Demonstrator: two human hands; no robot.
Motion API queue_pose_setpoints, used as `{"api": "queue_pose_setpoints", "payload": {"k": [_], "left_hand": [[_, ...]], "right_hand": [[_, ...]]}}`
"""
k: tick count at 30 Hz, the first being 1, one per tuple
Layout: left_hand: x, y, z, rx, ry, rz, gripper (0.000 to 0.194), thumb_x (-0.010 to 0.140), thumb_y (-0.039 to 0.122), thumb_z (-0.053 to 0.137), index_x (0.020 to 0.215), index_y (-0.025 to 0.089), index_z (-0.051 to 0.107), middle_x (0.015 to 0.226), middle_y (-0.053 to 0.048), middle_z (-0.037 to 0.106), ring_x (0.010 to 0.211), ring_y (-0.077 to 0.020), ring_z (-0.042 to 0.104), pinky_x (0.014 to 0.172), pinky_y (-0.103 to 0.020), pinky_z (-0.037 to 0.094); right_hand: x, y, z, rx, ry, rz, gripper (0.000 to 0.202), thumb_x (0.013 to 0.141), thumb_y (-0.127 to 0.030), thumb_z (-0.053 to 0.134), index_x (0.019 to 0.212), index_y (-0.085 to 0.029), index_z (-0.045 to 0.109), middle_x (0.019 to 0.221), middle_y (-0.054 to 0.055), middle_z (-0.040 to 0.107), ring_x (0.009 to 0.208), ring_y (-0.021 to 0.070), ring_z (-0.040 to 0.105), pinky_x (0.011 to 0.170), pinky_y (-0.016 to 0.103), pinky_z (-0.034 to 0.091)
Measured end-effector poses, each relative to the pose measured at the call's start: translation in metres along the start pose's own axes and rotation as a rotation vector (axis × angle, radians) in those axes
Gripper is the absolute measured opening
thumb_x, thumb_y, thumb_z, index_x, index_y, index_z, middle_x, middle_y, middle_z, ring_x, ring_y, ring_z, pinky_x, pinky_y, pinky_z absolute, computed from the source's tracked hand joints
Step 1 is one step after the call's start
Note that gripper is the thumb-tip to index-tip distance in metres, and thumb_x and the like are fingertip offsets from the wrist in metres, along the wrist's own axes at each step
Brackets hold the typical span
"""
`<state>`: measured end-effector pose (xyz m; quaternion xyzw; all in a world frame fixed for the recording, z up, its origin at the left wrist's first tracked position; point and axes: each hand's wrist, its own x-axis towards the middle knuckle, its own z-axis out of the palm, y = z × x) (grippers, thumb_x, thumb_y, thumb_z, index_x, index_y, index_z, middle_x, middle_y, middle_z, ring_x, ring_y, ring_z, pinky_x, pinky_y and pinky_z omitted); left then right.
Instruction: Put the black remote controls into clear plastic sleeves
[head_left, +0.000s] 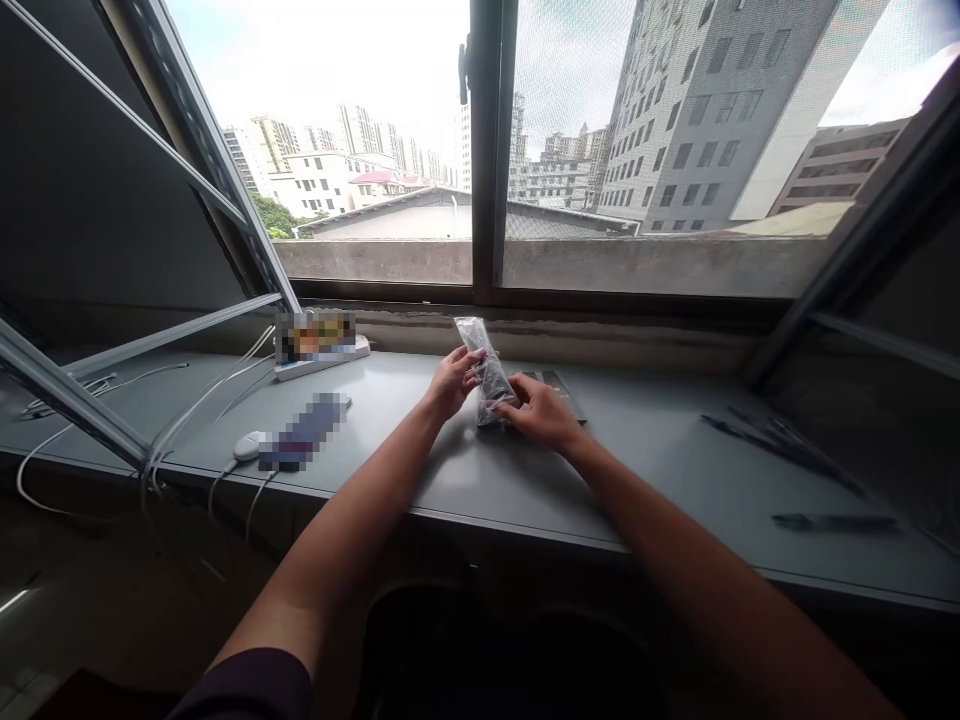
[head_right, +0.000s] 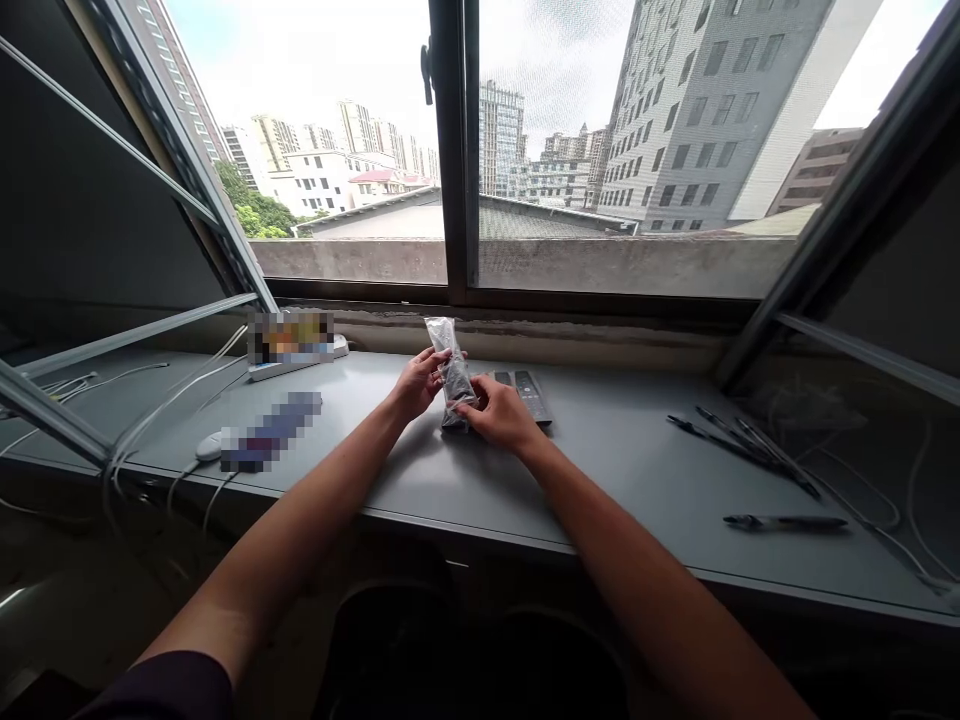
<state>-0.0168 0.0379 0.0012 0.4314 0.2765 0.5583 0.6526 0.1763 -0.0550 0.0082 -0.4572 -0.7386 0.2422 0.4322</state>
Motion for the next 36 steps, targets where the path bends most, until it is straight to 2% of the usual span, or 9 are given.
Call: {"api": "queue_pose_setpoints", "payload": {"k": [4,9,14,17,21,24,27,30,36], "left_hand": [[0.0,0.0,0.002,0.0,-0.043,0.018,0.04,0.08,0.03,0.093,0.111,0.015,0.073,0.111,-0.014,0.082,0.078,-0.0122,0.073,0.055,-0.016,0.046],[-0.004,0.005,0.006,-0.008,-0.09,0.026,0.034,0.081,0.027,0.088,0.109,0.014,0.076,0.114,-0.015,0.082,0.088,-0.0171,0.078,0.058,-0.018,0.05],[-0.006,0.008,0.006,-0.002,-0.031,-0.024,0.035,0.088,0.038,0.086,0.11,0.012,0.081,0.107,-0.014,0.083,0.082,-0.0162,0.077,0.059,-0.02,0.052],[-0.006,0.008,0.005,-0.002,-0.021,-0.046,0.034,0.09,0.037,0.086,0.11,0.01,0.082,0.105,-0.014,0.083,0.076,-0.0129,0.074,0.062,-0.019,0.054],[-0.009,0.009,0.006,-0.008,-0.079,-0.094,0.03,0.091,0.032,0.084,0.11,0.009,0.082,0.104,-0.015,0.083,0.08,-0.015,0.077,0.071,-0.021,0.058],[-0.01,0.01,0.007,-0.016,-0.115,-0.107,0.027,0.091,0.03,0.083,0.109,0.01,0.082,0.109,-0.017,0.083,0.093,-0.0211,0.08,0.078,-0.025,0.062],[-0.009,0.01,0.006,-0.034,-0.116,-0.105,0.026,0.093,0.031,0.079,0.111,0.012,0.083,0.115,-0.017,0.083,0.097,-0.0224,0.08,0.066,-0.021,0.058],[-0.007,0.01,0.004,-0.048,-0.115,-0.103,0.027,0.094,0.03,0.078,0.115,0.014,0.083,0.12,-0.017,0.083,0.092,-0.0192,0.079,0.049,-0.017,0.046],[-0.008,0.011,0.007,-0.082,-0.08,-0.075,0.024,0.096,0.03,0.077,0.113,0.014,0.082,0.114,-0.016,0.083,0.094,-0.0191,0.08,0.049,-0.016,0.046]], "right_hand": [[-0.001,0.0,0.0,0.017,-0.053,0.006,0.032,0.088,-0.05,0.079,0.098,-0.02,0.079,0.085,0.004,0.078,0.074,0.022,0.065,0.069,0.03,0.048],[-0.002,0.0,0.001,0.076,-0.088,-0.028,0.032,0.093,-0.048,0.07,0.077,-0.021,0.075,0.074,0.002,0.071,0.071,0.0217,0.064,0.067,0.03,0.046],[-0.003,-0.003,-0.001,0.046,-0.046,-0.038,0.036,0.095,-0.043,0.063,0.068,-0.021,0.066,0.067,0.001,0.063,0.064,0.0183,0.055,0.062,0.03,0.04],[-0.003,-0.004,-0.002,0.02,-0.018,-0.028,0.035,0.095,-0.046,0.065,0.072,-0.021,0.067,0.064,0.0,0.06,0.06,0.017,0.051,0.059,0.029,0.036],[-0.003,-0.003,-0.002,0.017,-0.048,-0.034,0.029,0.094,-0.049,0.069,0.088,-0.021,0.076,0.074,0.0,0.069,0.067,0.019,0.058,0.064,0.028,0.041],[-0.002,0.0,0.0,0.076,-0.108,-0.016,0.034,0.094,-0.051,0.068,0.079,-0.021,0.074,0.071,0.001,0.07,0.065,0.019,0.06,0.065,0.029,0.044],[-0.001,0.002,0.0,0.156,-0.136,0.042,0.04,0.095,-0.052,0.065,0.07,-0.021,0.07,0.063,0.001,0.067,0.057,0.0176,0.056,0.06,0.029,0.043],[-0.001,0.003,0.0,0.186,-0.115,0.054,0.043,0.095,-0.051,0.064,0.066,-0.021,0.067,0.06,0.001,0.064,0.055,0.0167,0.053,0.058,0.029,0.041],[-0.001,0.002,-0.001,0.152,-0.033,0.029,0.045,0.095,-0.051,0.065,0.063,-0.02,0.066,0.06,0.001,0.063,0.055,0.0158,0.051,0.056,0.029,0.039]]}}
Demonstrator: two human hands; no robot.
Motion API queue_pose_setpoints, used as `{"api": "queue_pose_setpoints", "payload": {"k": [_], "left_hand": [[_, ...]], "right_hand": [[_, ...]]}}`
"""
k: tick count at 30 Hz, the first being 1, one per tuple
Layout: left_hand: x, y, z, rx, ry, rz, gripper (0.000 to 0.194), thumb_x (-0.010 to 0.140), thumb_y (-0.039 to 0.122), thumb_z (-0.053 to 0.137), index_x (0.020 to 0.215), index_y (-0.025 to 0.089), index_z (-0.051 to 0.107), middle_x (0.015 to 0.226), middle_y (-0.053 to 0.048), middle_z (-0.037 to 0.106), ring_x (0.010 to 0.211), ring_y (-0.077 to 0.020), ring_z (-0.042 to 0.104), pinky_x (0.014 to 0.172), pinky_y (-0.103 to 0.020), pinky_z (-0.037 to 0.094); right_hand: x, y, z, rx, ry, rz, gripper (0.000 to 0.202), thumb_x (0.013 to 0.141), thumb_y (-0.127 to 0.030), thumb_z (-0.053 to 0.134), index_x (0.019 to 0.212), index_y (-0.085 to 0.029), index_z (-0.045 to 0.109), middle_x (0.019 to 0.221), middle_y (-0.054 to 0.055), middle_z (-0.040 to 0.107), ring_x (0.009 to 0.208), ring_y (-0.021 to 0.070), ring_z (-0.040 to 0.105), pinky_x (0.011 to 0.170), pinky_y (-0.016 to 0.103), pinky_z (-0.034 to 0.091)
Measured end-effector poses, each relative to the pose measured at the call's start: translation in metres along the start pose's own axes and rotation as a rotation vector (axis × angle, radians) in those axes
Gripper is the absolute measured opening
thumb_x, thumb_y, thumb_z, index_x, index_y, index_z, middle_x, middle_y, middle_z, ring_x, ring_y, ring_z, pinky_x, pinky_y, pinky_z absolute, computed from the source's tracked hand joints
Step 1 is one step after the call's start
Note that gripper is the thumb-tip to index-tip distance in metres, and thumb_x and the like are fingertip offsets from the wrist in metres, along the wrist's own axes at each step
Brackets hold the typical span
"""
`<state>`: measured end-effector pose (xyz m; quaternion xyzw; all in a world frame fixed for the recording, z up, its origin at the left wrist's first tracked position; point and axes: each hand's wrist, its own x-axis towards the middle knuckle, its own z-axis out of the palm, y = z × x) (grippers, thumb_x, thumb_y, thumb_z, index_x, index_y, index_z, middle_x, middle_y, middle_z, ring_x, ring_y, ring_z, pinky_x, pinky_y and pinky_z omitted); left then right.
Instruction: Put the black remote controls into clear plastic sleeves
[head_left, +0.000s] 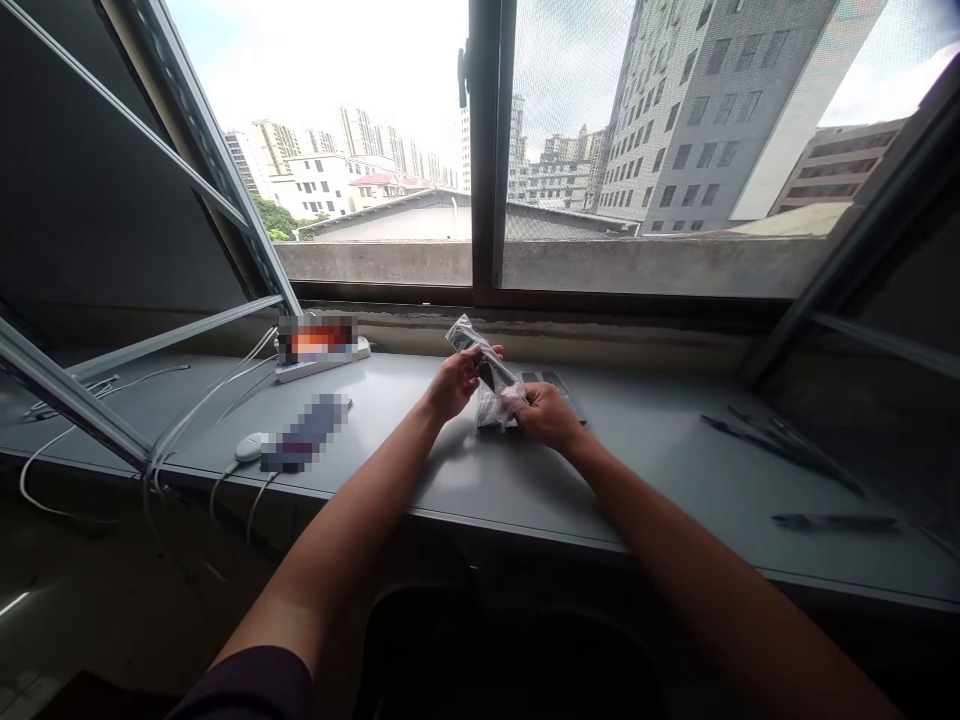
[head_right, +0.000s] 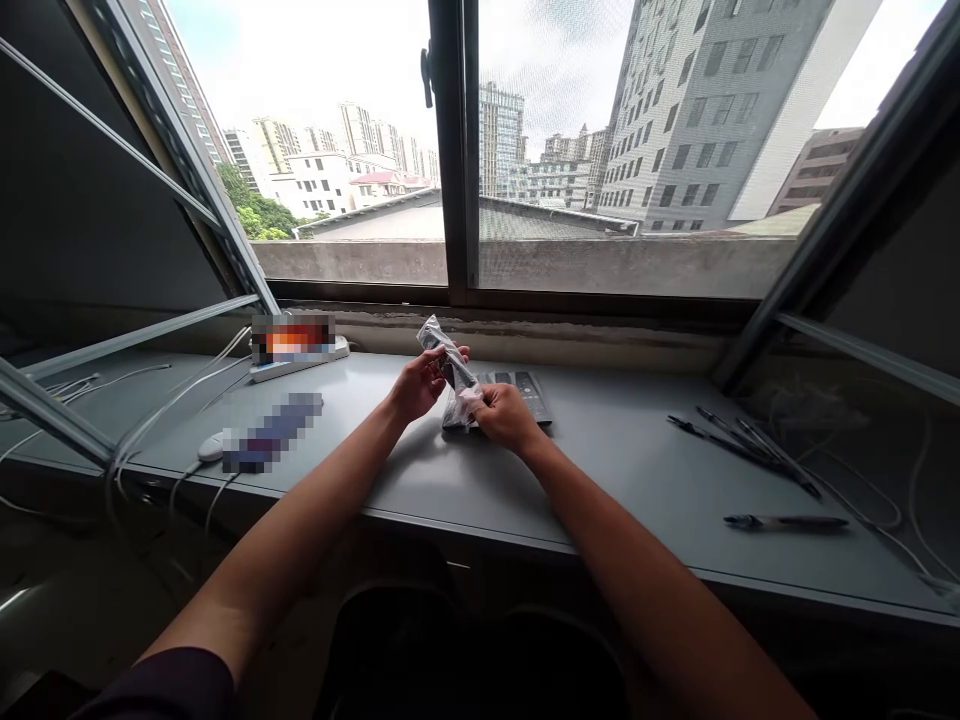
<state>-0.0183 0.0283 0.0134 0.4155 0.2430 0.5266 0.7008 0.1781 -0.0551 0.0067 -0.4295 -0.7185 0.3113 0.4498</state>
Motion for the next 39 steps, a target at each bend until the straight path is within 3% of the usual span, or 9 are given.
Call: {"api": "queue_pose_setpoints", "payload": {"k": [6,11,15,22,27,31,33,35,39], "left_hand": [[-0.003,0.003,0.004,-0.019,-0.015,-0.051,0.032,0.098,0.043,0.074,0.113,0.015,0.079,0.116,-0.016,0.083,0.082,-0.0169,0.077,0.044,-0.019,0.039],[0.0,0.002,0.003,-0.018,0.003,-0.056,0.025,0.098,0.039,0.074,0.106,0.016,0.078,0.117,-0.014,0.083,0.076,-0.0122,0.073,0.043,-0.017,0.035],[0.001,0.001,0.002,-0.043,0.043,-0.054,0.027,0.096,0.042,0.079,0.108,0.017,0.077,0.107,-0.012,0.083,0.075,-0.0124,0.072,0.043,-0.017,0.036],[0.009,0.004,-0.002,-0.148,0.241,0.044,0.024,0.091,0.032,0.087,0.097,0.017,0.069,0.079,-0.001,0.073,0.057,-0.0069,0.063,0.039,-0.016,0.03],[0.01,0.009,-0.01,-0.276,0.422,0.109,0.012,0.1,0.024,0.076,0.095,0.017,0.067,0.072,0.003,0.067,0.051,-0.0043,0.057,0.045,-0.014,0.04],[0.01,0.011,-0.015,-0.337,0.497,0.132,0.012,0.1,0.021,0.072,0.091,0.017,0.065,0.07,0.003,0.065,0.051,-0.005,0.057,0.046,-0.014,0.043],[0.009,0.012,-0.014,-0.33,0.482,0.129,0.008,0.099,0.02,0.072,0.093,0.016,0.067,0.073,0.002,0.068,0.053,-0.0053,0.058,0.046,-0.014,0.043],[0.007,0.012,-0.011,-0.289,0.394,0.113,0.004,0.098,0.019,0.071,0.1,0.015,0.071,0.081,-0.002,0.075,0.056,-0.0059,0.061,0.047,-0.015,0.044],[-0.001,0.009,0.001,-0.147,0.164,0.044,0.024,0.096,0.023,0.074,0.117,0.013,0.077,0.094,-0.008,0.081,0.067,-0.011,0.07,0.056,-0.018,0.053]], "right_hand": [[-0.002,-0.004,0.0,0.018,0.051,0.02,0.046,0.092,-0.052,0.065,0.059,-0.02,0.063,0.055,0.0,0.057,0.052,0.0145,0.044,0.053,0.029,0.034],[-0.002,-0.003,-0.001,-0.02,0.126,0.032,0.044,0.084,-0.047,0.068,0.053,-0.021,0.053,0.051,-0.001,0.047,0.051,0.0124,0.036,0.049,0.029,0.027],[0.0,0.001,-0.001,-0.01,0.148,0.073,0.035,0.082,-0.043,0.065,0.056,-0.019,0.063,0.051,0.0,0.053,0.049,0.013,0.04,0.048,0.028,0.029],[0.001,-0.005,-0.005,0.029,0.098,0.052,0.034,0.087,-0.045,0.067,0.066,-0.018,0.072,0.058,0.003,0.065,0.052,0.0151,0.052,0.052,0.028,0.039],[0.001,-0.01,-0.007,0.09,0.017,0.036,0.042,0.095,-0.056,0.071,0.077,-0.018,0.076,0.069,0.005,0.071,0.058,0.0156,0.06,0.055,0.027,0.046],[0.005,-0.003,-0.005,0.298,0.072,0.063,0.036,0.089,-0.047,0.08,0.113,-0.02,0.078,0.093,0.005,0.076,0.075,0.0186,0.07,0.06,0.028,0.055],[0.009,0.001,-0.004,0.428,0.159,0.054,0.043,0.089,-0.042,0.079,0.127,-0.022,0.073,0.11,0.006,0.077,0.089,0.0207,0.074,0.072,0.031,0.062],[0.013,0.004,-0.005,0.552,0.196,0.101,0.04,0.096,-0.048,0.072,0.127,-0.022,0.072,0.117,0.009,0.078,0.098,0.0222,0.076,0.082,0.033,0.065],[0.014,0.004,-0.005,0.741,0.025,0.349,0.05,0.107,-0.063,0.059,0.114,-0.016,0.074,0.107,0.016,0.082,0.09,0.0258,0.08,0.077,0.036,0.068]]}}
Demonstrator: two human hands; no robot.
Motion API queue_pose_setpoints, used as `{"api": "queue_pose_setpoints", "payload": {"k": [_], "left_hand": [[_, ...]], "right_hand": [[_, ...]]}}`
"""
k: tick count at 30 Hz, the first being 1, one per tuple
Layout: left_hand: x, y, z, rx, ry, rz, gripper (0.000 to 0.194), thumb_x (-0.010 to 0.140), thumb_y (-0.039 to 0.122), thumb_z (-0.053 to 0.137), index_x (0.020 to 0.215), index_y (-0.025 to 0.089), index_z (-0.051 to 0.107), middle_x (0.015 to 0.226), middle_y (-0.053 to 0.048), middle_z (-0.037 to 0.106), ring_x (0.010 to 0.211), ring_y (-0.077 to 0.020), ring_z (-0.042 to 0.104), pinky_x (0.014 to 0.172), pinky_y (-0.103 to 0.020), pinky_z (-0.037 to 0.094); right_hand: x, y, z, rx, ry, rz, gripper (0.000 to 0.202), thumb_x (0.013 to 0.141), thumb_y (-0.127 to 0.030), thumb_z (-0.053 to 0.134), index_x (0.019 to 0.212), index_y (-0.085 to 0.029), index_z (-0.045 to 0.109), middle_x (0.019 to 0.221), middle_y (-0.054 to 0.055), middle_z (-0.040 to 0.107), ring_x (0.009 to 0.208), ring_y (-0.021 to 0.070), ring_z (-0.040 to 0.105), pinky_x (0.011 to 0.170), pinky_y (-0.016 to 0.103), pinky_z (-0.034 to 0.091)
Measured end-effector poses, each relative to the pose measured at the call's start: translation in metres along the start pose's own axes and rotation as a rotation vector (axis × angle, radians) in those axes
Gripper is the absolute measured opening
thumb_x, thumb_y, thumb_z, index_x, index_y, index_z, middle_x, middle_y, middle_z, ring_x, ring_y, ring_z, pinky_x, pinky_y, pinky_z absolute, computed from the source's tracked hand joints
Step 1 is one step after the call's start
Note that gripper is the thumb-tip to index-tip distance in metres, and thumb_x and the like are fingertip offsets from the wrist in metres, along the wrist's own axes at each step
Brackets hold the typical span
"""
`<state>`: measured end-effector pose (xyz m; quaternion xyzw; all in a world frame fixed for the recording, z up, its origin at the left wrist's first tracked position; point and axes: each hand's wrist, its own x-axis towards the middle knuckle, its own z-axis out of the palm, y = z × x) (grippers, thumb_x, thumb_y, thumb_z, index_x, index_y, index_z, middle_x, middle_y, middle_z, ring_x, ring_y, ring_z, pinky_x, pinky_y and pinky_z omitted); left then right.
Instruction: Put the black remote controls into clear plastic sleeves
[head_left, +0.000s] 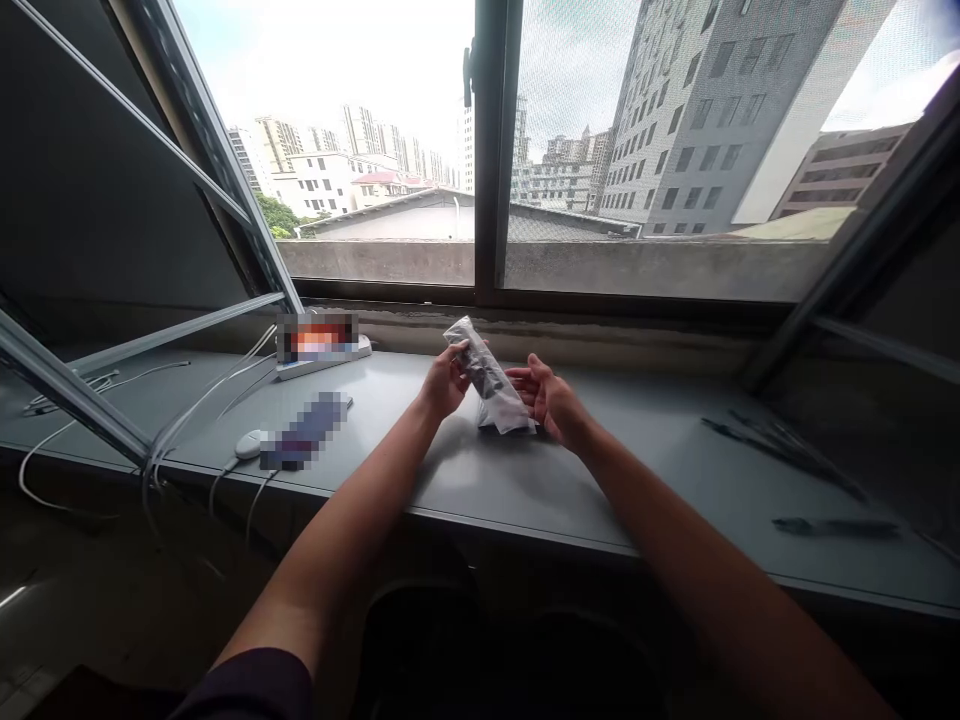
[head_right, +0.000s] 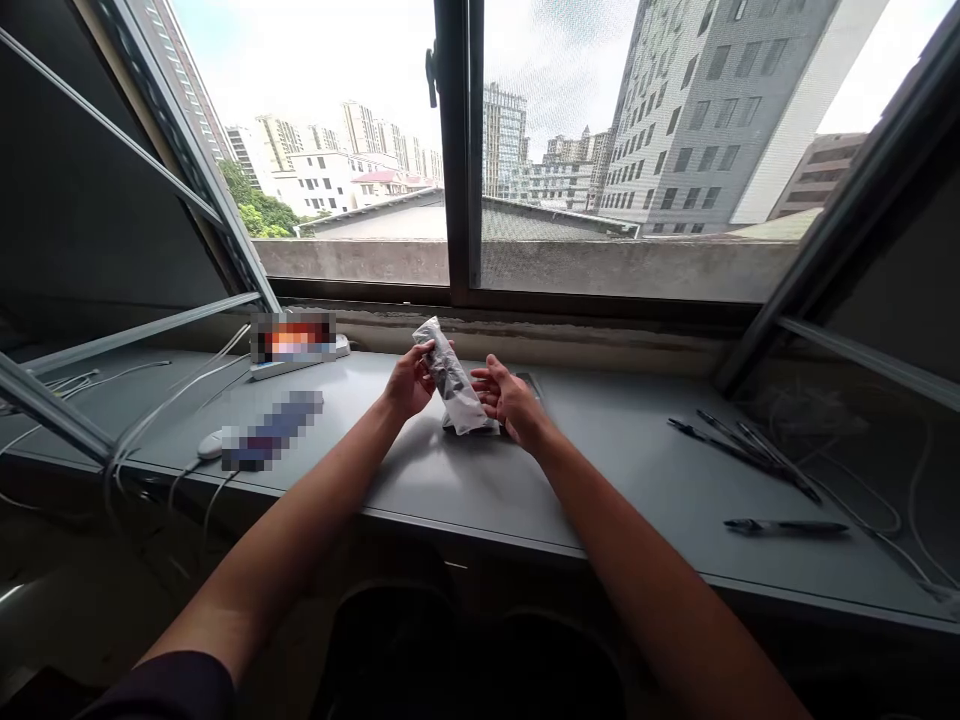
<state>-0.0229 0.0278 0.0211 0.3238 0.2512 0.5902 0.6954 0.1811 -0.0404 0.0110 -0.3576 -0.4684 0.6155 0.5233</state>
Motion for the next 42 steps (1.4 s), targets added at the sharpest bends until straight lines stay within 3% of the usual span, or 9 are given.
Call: {"api": "queue_pose_setpoints", "payload": {"k": [6,11,16,20,24,29,33,37,42], "left_hand": [[-0.014,-0.007,0.01,0.13,-0.206,0.005,0.033,0.094,0.029,0.081,0.123,0.013,0.079,0.107,-0.011,0.083,0.085,-0.0155,0.078,0.066,-0.019,0.057],[-0.017,-0.008,0.01,0.17,-0.207,0.0,0.032,0.097,0.032,0.079,0.124,0.014,0.08,0.121,-0.013,0.083,0.099,-0.0196,0.079,0.07,-0.02,0.058],[-0.014,-0.006,0.008,0.15,-0.184,-0.005,0.033,0.101,0.038,0.074,0.123,0.014,0.081,0.118,-0.013,0.083,0.097,-0.0178,0.079,0.068,-0.018,0.057],[-0.007,-0.005,0.006,0.13,-0.123,0.017,0.032,0.103,0.039,0.07,0.12,0.014,0.08,0.109,-0.012,0.084,0.086,-0.0158,0.077,0.059,-0.018,0.051],[0.0,-0.015,0.004,0.212,-0.074,-0.036,0.03,0.097,0.041,0.078,0.101,0.012,0.077,0.081,-0.009,0.078,0.063,-0.015,0.069,0.05,-0.022,0.043],[0.0,-0.026,0.007,0.244,-0.154,-0.147,0.036,0.089,0.045,0.087,0.085,0.013,0.07,0.066,-0.003,0.068,0.053,-0.0134,0.061,0.053,-0.026,0.046],[-0.005,-0.024,0.01,0.275,-0.197,-0.159,0.04,0.086,0.049,0.089,0.083,0.014,0.068,0.064,-0.002,0.066,0.052,-0.0133,0.058,0.054,-0.027,0.044],[-0.008,-0.022,0.01,0.345,-0.238,-0.15,0.042,0.088,0.051,0.087,0.08,0.015,0.067,0.064,-0.005,0.067,0.052,-0.0142,0.058,0.053,-0.028,0.042],[-0.012,-0.02,0.01,0.371,-0.31,-0.185,0.043,0.092,0.054,0.083,0.086,0.012,0.073,0.073,-0.009,0.073,0.054,-0.0145,0.062,0.052,-0.026,0.047]], "right_hand": [[-0.012,0.001,0.005,-0.082,-0.335,0.265,0.042,0.101,-0.051,0.079,0.108,-0.009,0.077,0.1,0.02,0.085,0.08,0.0259,0.084,0.076,0.036,0.072],[-0.017,0.0,0.0,-0.196,-0.429,0.36,0.046,0.098,-0.053,0.083,0.105,-0.008,0.079,0.097,0.02,0.085,0.076,0.024,0.084,0.067,0.031,0.071],[-0.018,0.0,-0.003,-0.265,-0.5,0.444,0.052,0.099,-0.061,0.079,0.106,-0.009,0.079,0.094,0.02,0.085,0.073,0.025,0.084,0.058,0.029,0.069],[-0.019,-0.001,-0.001,-0.265,-0.522,0.313,0.052,0.096,-0.061,0.083,0.112,-0.011,0.081,0.104,0.018,0.086,0.083,0.0255,0.085,0.068,0.031,0.071],[-0.022,0.0,0.005,-0.327,-0.594,0.17,0.059,0.093,-0.066,0.083,0.115,-0.011,0.083,0.107,0.017,0.085,0.086,0.0253,0.084,0.069,0.032,0.069],[-0.026,0.005,0.013,-0.483,-0.71,0.019,0.062,0.097,-0.07,0.075,0.126,-0.016,0.083,0.11,0.014,0.085,0.083,0.0214,0.081,0.063,0.027,0.062],[-0.028,0.005,0.017,-0.629,-0.64,-0.07,0.056,0.099,-0.069,0.072,0.108,-0.017,0.087,0.095,0.01,0.084,0.073,0.0182,0.075,0.056,0.024,0.054],[-0.026,0.004,0.014,-0.731,-0.546,-0.121,0.038,0.103,-0.05,0.069,0.1,-0.017,0.088,0.077,0.005,0.079,0.054,0.0128,0.06,0.054,0.024,0.049],[-0.02,0.011,0.01,-0.875,-0.441,-0.311,0.022,0.092,-0.014,0.065,0.089,-0.021,0.086,0.081,0.004,0.081,0.079,0.0221,0.076,0.079,0.031,0.058]]}}
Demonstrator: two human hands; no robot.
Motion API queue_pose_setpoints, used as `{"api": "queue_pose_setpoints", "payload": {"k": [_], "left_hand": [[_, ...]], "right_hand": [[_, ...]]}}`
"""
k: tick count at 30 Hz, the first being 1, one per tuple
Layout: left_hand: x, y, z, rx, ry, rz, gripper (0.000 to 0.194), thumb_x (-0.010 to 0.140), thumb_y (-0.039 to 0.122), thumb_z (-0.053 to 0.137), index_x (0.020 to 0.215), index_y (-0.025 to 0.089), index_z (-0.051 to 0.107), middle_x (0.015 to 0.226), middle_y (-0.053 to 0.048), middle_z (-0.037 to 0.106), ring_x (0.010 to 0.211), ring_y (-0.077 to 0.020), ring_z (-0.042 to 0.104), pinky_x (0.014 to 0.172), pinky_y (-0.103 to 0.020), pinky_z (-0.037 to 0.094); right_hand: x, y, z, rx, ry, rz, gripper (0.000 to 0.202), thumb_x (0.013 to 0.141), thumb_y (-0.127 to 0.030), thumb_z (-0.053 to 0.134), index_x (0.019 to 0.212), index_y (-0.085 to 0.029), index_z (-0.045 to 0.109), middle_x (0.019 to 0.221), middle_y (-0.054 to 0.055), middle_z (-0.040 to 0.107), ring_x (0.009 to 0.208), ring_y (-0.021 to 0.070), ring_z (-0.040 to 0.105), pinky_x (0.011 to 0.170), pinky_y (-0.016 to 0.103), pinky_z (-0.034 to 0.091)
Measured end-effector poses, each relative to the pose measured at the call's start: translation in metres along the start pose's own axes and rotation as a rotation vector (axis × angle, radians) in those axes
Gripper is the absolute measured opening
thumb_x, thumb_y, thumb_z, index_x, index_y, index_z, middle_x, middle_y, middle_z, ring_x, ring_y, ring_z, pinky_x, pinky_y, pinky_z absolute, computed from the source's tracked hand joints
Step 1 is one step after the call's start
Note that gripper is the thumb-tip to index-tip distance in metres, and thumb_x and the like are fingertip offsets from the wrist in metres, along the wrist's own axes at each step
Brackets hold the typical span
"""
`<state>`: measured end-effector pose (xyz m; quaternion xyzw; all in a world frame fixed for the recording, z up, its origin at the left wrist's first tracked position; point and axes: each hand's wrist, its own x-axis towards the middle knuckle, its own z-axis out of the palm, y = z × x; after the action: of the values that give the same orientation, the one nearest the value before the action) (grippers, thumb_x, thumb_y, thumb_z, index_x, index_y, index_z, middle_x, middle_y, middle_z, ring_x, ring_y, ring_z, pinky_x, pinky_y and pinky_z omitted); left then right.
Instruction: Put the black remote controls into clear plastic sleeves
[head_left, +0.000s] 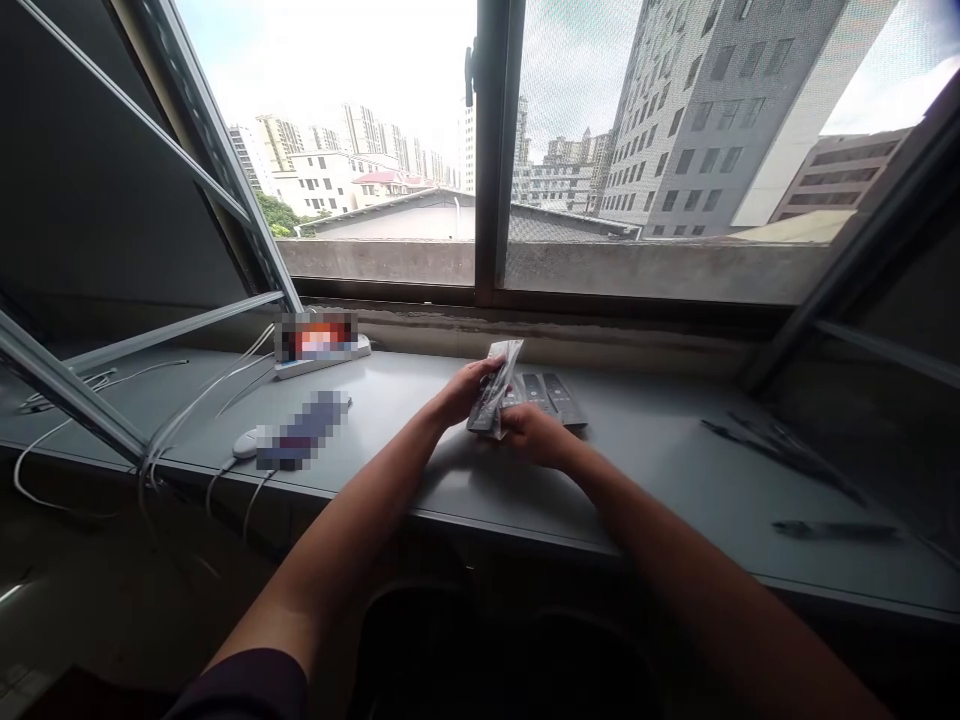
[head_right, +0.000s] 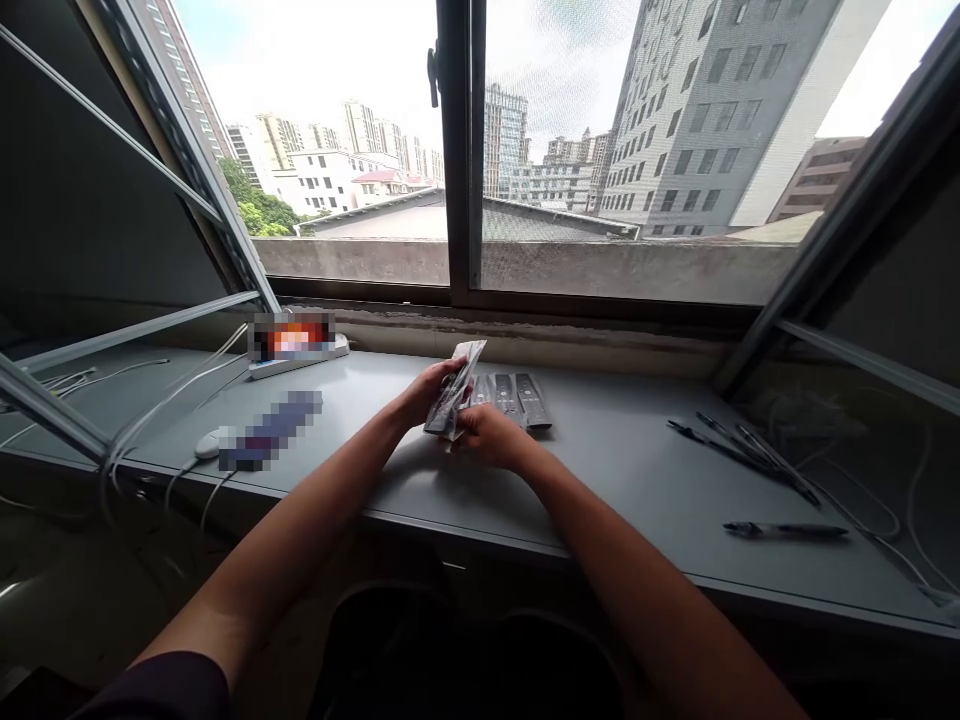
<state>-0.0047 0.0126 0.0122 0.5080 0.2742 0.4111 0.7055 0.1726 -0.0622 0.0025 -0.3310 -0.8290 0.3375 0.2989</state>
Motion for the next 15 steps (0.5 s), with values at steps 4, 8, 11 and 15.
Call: {"api": "queue_pose_setpoints", "payload": {"k": [4,8,11,15], "left_hand": [[-0.005,0.001,0.001,0.021,-0.14,-0.072,0.042,0.093,0.051,0.082,0.103,0.01,0.081,0.1,-0.018,0.082,0.081,-0.0244,0.078,0.069,-0.03,0.061],[-0.009,0.004,0.001,-0.001,-0.258,-0.137,0.046,0.1,0.05,0.074,0.122,0.01,0.081,0.115,-0.022,0.082,0.097,-0.0297,0.082,0.078,-0.033,0.064],[-0.01,0.007,0.002,-0.052,-0.305,-0.162,0.045,0.103,0.05,0.07,0.125,0.011,0.08,0.114,-0.021,0.082,0.098,-0.0301,0.082,0.078,-0.034,0.065],[-0.013,0.01,0.002,-0.136,-0.274,-0.137,0.033,0.105,0.045,0.07,0.114,0.014,0.08,0.102,-0.016,0.082,0.086,-0.0244,0.08,0.072,-0.029,0.064]], "right_hand": [[0.002,0.003,0.0,-0.236,0.16,-0.111,0.018,0.09,-0.013,0.071,0.087,-0.022,0.086,0.095,0.008,0.084,0.093,0.0282,0.076,0.091,0.038,0.057],[0.001,0.003,-0.003,-0.32,0.288,-0.147,0.016,0.095,-0.019,0.073,0.092,-0.026,0.087,0.108,0.01,0.084,0.103,0.0308,0.076,0.094,0.04,0.057],[-0.001,0.001,-0.004,-0.359,0.37,-0.102,0.014,0.097,-0.023,0.074,0.094,-0.027,0.087,0.111,0.009,0.084,0.102,0.0302,0.075,0.091,0.039,0.057],[-0.004,0.0,-0.005,-0.376,0.511,-0.107,0.013,0.1,-0.029,0.073,0.098,-0.027,0.086,0.113,0.009,0.082,0.102,0.0295,0.074,0.089,0.037,0.056]]}}
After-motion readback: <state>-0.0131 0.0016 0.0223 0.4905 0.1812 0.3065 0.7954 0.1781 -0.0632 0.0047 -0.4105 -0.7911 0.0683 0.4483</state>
